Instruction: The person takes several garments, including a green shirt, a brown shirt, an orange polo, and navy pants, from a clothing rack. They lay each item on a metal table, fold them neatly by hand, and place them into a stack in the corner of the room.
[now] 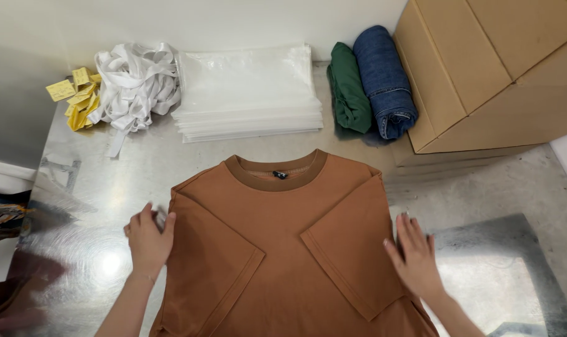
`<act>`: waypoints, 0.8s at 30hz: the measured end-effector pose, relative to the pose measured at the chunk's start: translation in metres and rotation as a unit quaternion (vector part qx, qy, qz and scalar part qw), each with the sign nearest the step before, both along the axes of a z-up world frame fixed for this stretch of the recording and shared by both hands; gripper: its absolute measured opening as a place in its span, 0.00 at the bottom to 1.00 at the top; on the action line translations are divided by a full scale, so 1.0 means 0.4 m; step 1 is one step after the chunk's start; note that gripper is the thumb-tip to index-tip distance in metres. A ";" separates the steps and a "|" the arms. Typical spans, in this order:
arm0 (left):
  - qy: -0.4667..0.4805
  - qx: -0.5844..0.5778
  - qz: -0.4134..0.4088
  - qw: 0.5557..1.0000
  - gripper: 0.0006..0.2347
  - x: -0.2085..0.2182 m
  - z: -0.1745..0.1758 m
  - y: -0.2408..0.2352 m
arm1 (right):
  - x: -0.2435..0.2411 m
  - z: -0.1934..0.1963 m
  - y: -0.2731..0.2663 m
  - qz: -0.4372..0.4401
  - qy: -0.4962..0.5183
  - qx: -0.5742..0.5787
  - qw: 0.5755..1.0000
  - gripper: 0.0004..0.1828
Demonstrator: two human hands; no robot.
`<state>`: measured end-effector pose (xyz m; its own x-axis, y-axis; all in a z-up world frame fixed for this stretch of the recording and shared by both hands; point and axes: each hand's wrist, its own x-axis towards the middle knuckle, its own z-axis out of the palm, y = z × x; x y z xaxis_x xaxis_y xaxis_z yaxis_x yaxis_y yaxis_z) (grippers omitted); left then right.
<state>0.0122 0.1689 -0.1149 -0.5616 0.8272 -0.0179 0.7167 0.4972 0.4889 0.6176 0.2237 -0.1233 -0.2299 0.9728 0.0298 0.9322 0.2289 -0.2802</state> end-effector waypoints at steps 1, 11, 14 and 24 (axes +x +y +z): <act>0.001 -0.001 0.003 1.000 0.31 -0.010 0.012 0.021 | -0.013 0.016 0.041 0.003 0.001 -0.001 1.000 0.44; -0.020 -0.255 -0.196 0.947 0.12 -0.107 0.110 0.232 | -0.058 -0.047 0.452 -0.082 0.172 -0.143 0.971 0.26; -0.055 -0.257 -0.195 0.945 0.12 -0.152 0.118 0.269 | -0.070 -0.034 0.502 -0.075 0.170 -0.163 0.969 0.16; -0.187 -0.228 -0.082 0.952 0.26 -0.154 0.169 0.265 | -0.069 0.039 0.515 -0.158 0.291 -0.257 0.908 0.35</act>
<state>-0.0496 0.2751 -0.0472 -0.3100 0.7616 -0.5691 0.6217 0.6152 0.4847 0.5899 0.4297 -0.1077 -0.0283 0.9071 -0.4199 0.5876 -0.3247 -0.7411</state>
